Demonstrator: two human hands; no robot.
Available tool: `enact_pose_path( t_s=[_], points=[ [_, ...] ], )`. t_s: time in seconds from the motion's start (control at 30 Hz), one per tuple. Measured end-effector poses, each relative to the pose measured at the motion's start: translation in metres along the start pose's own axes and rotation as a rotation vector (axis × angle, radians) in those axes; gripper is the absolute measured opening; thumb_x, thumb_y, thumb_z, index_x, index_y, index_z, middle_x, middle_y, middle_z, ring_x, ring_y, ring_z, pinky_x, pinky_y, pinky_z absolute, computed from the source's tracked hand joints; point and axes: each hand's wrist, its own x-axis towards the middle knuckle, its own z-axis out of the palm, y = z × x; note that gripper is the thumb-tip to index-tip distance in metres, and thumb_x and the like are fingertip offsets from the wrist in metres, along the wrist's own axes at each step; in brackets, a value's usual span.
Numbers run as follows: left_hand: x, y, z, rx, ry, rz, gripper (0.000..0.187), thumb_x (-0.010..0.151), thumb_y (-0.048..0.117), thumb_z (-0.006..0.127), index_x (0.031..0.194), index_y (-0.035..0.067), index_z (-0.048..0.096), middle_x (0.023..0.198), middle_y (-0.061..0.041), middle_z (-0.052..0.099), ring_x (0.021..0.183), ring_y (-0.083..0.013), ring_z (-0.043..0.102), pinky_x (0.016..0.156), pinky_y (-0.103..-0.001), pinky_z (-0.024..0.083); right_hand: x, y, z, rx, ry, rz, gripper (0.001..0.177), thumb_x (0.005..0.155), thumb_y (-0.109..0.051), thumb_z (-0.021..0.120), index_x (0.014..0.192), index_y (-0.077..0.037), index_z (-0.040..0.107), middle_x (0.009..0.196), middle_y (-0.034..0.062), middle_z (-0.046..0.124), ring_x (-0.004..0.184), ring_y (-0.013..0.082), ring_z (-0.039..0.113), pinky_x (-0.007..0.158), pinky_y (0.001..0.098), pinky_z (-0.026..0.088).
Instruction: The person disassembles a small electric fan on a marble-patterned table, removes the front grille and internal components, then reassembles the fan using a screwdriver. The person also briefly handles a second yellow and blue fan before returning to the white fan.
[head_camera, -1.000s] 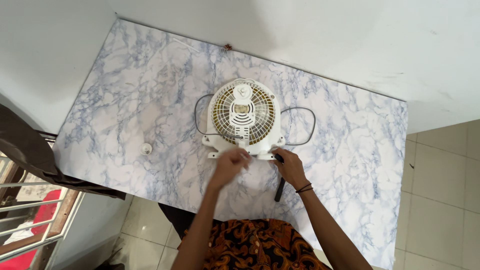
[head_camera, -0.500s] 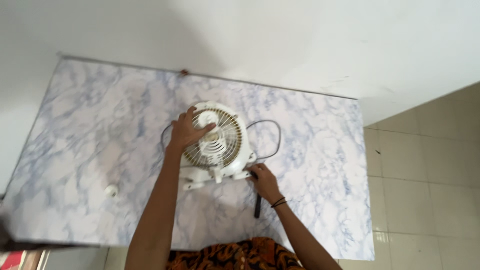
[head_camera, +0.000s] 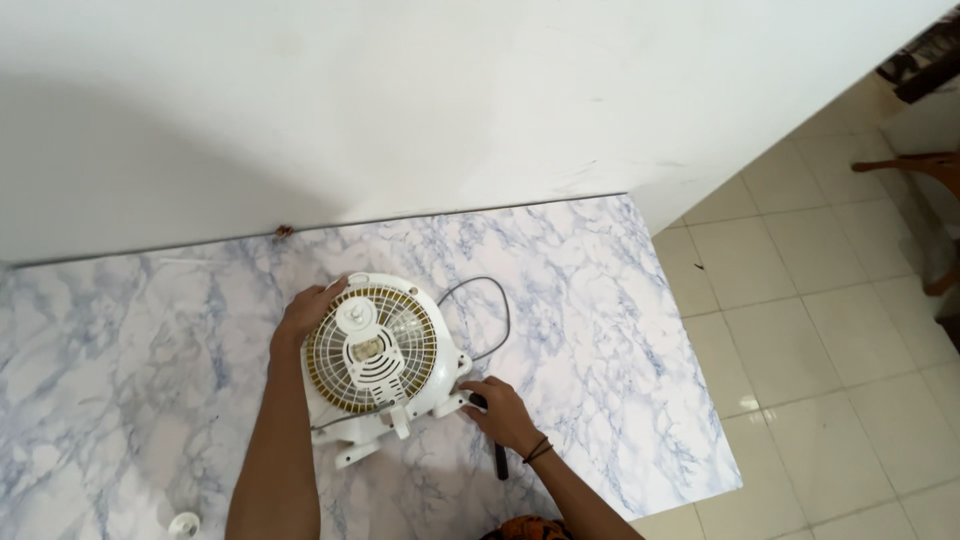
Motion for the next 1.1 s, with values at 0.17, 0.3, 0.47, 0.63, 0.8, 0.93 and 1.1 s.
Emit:
enact_pose_path(
  t_s=[0.17,0.3,0.47,0.63,0.8,0.93,1.1],
  points=[
    [0.002,-0.01,0.002,-0.06,-0.168,-0.142,0.076,0.084,0.058,0.062,0.131,-0.002,0.069,0.131,-0.023,0.073,0.124,-0.0389,0.068,0.107,-0.046,0.051,-0.01,-0.003,0.001,0.278,0.021,0.158,0.047,0.093,-0.027,0.072,0.137,-0.013,0.064,0.082,0.0151,0.075,0.07,0.0216,0.067,0.069,0.035,0.053],
    [-0.005,-0.015,0.013,-0.034,-0.249,0.001,0.086,0.08,0.061,0.064,0.146,0.008,0.055,0.146,-0.015,0.057,0.134,-0.0295,0.051,0.112,-0.046,0.038,-0.006,-0.009,0.001,0.493,-0.06,0.081,0.079,0.1,-0.045,0.07,0.16,-0.009,0.031,0.096,0.0141,0.083,0.089,0.0098,0.078,0.082,0.0248,0.051],
    [-0.034,-0.007,0.031,0.008,-0.255,-0.017,0.102,0.077,0.072,0.067,0.151,0.005,0.045,0.151,-0.02,0.051,0.138,-0.0327,0.051,0.115,-0.049,0.04,0.004,-0.027,0.007,0.499,-0.172,0.341,0.097,0.092,-0.053,0.064,0.162,-0.013,0.012,0.097,0.0139,0.08,0.061,0.0126,0.067,0.049,0.0311,0.048],
    [-0.09,0.036,0.008,0.028,-0.127,0.151,0.095,0.076,0.058,0.081,0.148,0.007,0.049,0.143,-0.021,0.057,0.129,-0.0342,0.056,0.105,-0.05,0.045,0.003,-0.027,0.005,0.804,-0.184,0.293,0.081,0.1,-0.049,0.056,0.165,-0.015,0.022,0.085,0.0089,0.068,0.046,0.0098,0.041,0.044,0.0283,0.039],
    [-0.16,0.089,-0.01,-0.009,0.127,0.245,0.063,0.08,0.048,0.078,0.134,0.02,0.064,0.128,-0.015,0.073,0.116,-0.0301,0.072,0.101,-0.043,0.058,0.01,-0.025,0.004,1.156,-0.244,0.291,0.068,0.101,-0.058,0.031,0.157,-0.02,0.031,0.097,0.0067,0.07,0.041,0.0104,0.031,0.044,0.0294,0.034],
    [-0.23,0.105,0.008,0.187,0.269,0.535,0.066,0.071,0.028,0.09,0.13,0.018,0.062,0.12,-0.01,0.06,0.114,-0.0285,0.06,0.097,-0.041,0.053,0.017,-0.016,-0.009,1.184,-0.231,0.243,0.075,0.098,-0.069,0.023,0.157,-0.024,0.032,0.092,0.0026,0.059,0.041,0.0112,0.03,0.046,0.03,0.032],
    [-0.315,0.083,0.046,0.235,0.329,0.718,0.075,0.066,0.014,0.091,0.135,0.011,0.062,0.127,-0.014,0.051,0.112,-0.0333,0.053,0.094,-0.039,0.051,-0.001,-0.003,-0.012,1.412,-0.325,0.04,0.083,0.106,-0.074,0.023,0.152,-0.008,0.042,0.077,0.0021,0.052,0.043,0.0103,0.031,0.045,0.0293,0.031]
  ],
)
